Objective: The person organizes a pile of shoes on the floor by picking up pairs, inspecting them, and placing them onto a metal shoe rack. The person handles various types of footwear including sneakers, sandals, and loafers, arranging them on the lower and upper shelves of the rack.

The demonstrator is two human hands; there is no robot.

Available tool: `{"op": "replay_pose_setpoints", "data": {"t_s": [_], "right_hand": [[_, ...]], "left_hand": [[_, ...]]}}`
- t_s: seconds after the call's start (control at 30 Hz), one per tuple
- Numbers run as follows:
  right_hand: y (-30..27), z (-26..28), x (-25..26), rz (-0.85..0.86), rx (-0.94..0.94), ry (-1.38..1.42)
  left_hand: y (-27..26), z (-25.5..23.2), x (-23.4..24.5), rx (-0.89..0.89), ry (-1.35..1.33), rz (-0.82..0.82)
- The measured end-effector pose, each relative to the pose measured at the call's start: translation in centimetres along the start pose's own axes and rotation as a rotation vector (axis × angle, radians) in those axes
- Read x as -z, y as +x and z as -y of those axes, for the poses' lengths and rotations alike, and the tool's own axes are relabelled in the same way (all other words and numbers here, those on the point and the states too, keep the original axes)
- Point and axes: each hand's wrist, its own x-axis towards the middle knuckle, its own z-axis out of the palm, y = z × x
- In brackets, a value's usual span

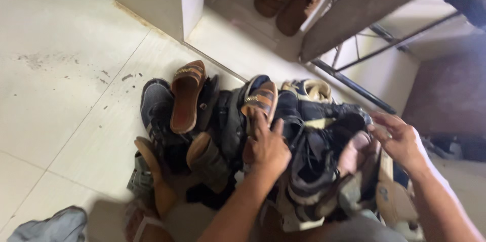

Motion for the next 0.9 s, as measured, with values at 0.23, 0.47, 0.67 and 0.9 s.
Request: {"op": "replay_pose_setpoints", "data": {"t_s": [0.23,0.47,0.67,0.9], "right_hand": [[-11.9,-2.6,-2.0,-0.266,-0.116,-0.317],[-18.2,-5.9,0.7,-0.423,-0.227,-0.643],[-20.0,-7.2,3.1,-0.343,-0.300,-0.248],[-19.7,-6.0,3.4,-0.372,-0.565,0.098]], "left_hand": [[-3.1,2.1,0.8,0.046,0.021,-0.025],[-6.5,2.7,-0.6,-0.047,0.200,-0.264],[-7.1,-0.1,-6.5,-0.582,0.070,-0.080],[-6.4,0.8,-11.9,-0.487,0.507,0.080]]}}
